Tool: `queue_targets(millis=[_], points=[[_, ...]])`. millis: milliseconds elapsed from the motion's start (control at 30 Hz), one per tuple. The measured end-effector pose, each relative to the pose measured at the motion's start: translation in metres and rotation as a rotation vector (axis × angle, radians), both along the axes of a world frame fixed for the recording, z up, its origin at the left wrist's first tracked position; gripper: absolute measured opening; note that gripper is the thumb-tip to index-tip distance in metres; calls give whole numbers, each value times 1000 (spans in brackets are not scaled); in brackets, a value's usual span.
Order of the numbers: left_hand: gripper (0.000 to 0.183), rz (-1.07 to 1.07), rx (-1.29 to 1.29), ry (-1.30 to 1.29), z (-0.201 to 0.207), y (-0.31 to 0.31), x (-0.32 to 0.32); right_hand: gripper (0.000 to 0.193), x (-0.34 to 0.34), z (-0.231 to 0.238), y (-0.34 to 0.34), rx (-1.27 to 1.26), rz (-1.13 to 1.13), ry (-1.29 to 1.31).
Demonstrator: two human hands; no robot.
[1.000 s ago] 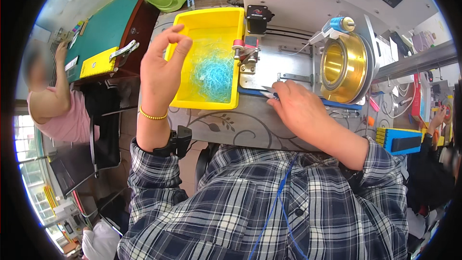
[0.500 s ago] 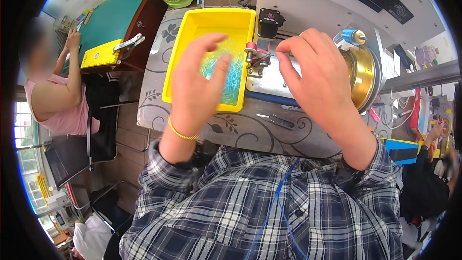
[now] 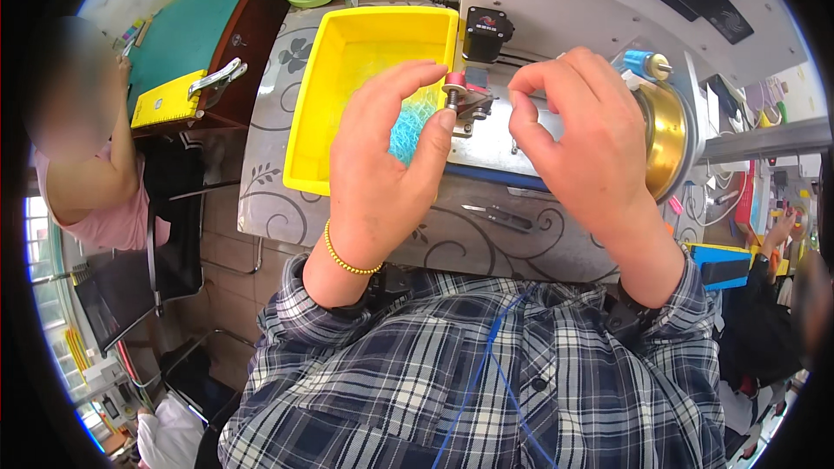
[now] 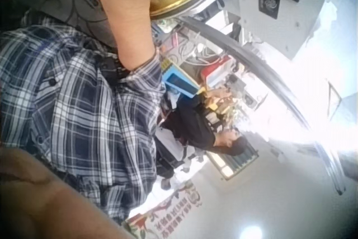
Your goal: Assembling small electronic or mechanical components using a specialized assembly machine and liquid adhesive.
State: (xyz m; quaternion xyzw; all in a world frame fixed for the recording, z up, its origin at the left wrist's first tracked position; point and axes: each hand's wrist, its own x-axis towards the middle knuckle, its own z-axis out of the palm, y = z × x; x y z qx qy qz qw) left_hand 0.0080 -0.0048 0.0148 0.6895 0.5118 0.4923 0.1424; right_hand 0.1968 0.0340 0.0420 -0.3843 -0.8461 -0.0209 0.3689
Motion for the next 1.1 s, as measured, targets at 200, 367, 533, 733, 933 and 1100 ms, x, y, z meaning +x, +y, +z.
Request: queue_targets(millis=[200,367,533,733,933,1100], points=[[28,-172,-74,-224,25,-20,33,21,51,12,-41,119,17,62],[37,-691,-506,-395,54,-29,98,16,122,17,-68,-21,-216,236],[46,-769,-687,-598,40,-4,169,12,172,3,-58,-271,-325,866],[34,-539,-488,-471,17,28,217,16,181,-6,-34,-559,-284,1021],[19,-454,-449,-388,3,38,225,16,173,-23,-25,-609,-174,1094],[15,-463,-475,-386,5,41,223,15,169,-25,-21,-629,-142,1130]])
